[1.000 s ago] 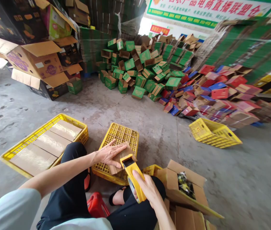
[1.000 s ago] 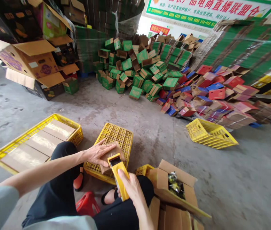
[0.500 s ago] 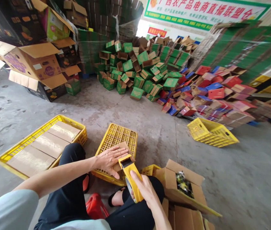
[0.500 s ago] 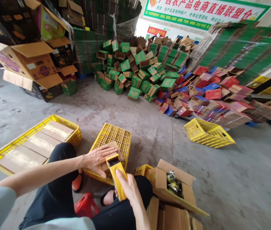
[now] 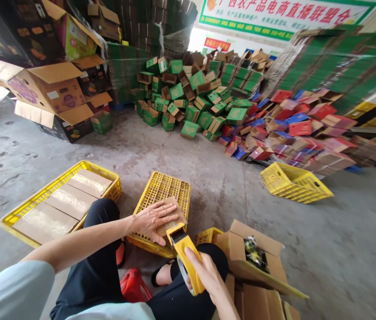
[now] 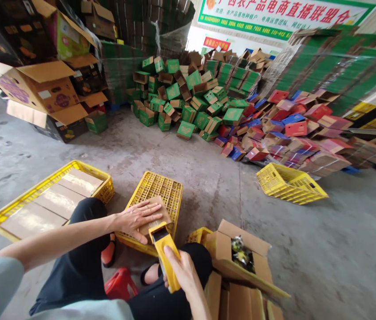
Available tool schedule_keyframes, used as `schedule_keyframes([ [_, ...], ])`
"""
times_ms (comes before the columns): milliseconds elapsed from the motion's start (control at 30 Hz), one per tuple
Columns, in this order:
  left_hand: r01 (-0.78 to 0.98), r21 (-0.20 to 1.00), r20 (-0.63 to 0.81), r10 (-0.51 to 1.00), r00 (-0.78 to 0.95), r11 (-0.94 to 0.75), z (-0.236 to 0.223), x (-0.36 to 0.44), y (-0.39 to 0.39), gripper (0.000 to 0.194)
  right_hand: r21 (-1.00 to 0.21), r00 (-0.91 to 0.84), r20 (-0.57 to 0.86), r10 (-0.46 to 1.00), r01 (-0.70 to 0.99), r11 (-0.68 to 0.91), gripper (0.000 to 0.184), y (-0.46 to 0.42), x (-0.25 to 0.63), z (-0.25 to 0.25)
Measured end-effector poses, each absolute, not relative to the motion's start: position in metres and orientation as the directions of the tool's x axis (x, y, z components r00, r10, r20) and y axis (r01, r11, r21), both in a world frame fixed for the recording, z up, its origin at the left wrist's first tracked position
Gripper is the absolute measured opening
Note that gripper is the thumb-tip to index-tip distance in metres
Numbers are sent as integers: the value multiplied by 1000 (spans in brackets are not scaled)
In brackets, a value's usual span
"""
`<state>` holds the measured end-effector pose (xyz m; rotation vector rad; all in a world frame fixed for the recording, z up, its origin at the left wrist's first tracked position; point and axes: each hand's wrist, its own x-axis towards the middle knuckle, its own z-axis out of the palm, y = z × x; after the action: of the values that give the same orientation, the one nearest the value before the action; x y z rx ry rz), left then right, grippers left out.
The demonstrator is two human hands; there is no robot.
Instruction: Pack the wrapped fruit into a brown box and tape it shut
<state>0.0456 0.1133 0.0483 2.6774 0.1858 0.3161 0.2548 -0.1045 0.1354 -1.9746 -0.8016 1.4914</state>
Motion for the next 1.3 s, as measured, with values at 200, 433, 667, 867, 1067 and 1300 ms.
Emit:
schedule_keyframes([
  [200,94,389,204,185,961,-917,48,45,105,93,-730,206,-652,730,93,-677,65,-110,254,131],
  [433,146,382,185,230,956,-913,45,45,108,98,-729,223,-636,738,139,-670,67,-112,246,132],
  [667,172,389,148,246,958,-905,51,49,112,98,-714,255,-652,714,111,-691,72,-135,254,127],
  [867,184,436,181,286,941,-881,43,48,114,99,-741,240,-637,733,74,-668,71,-132,250,116],
  [1067,587,561,42,728,684,-584,45,60,121,86,-740,260,-626,735,99,-665,76,-122,247,94],
  [1300,742,651,-323,825,463,-161,64,57,149,62,-763,324,-553,768,175,-622,79,-108,238,78],
])
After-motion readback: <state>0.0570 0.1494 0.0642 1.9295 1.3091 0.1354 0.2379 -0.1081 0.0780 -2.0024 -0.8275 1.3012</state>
